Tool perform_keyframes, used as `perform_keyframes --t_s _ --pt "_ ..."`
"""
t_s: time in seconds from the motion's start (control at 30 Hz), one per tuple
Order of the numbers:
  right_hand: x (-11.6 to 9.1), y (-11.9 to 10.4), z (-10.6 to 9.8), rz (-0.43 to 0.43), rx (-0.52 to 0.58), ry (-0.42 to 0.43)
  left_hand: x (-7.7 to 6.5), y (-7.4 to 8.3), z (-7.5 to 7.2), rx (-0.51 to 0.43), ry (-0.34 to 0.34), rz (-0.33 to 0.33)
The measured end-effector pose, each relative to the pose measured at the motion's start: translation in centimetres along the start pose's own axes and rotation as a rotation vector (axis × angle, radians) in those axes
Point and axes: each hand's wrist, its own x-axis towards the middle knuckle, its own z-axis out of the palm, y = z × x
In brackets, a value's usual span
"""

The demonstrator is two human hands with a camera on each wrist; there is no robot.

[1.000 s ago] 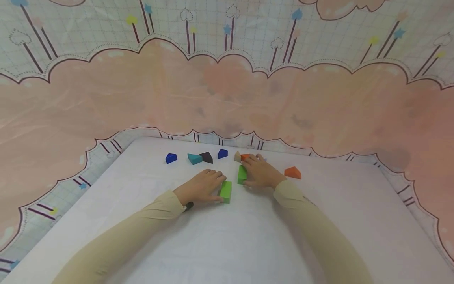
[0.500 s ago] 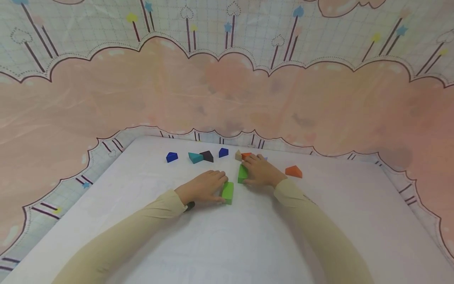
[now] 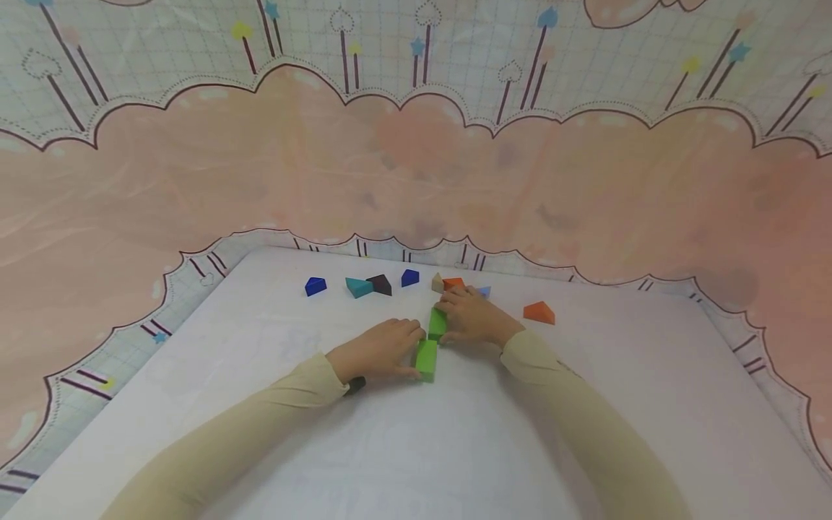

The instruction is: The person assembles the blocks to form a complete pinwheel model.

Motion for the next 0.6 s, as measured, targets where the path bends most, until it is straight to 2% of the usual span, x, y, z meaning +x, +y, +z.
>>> perform_keyframes --t_s 0.23,0.6 --pt "-0.2 -0.6 0.0 -0.023 -0.001 0.013 -0.2 0.4 0.2 -0.052 0.003 -0.026" --pt "-0.4 -1.5 -0.2 0.013 0.064 -0.031 -0.9 1.2 0.0 -0.007 -0.013 -0.114"
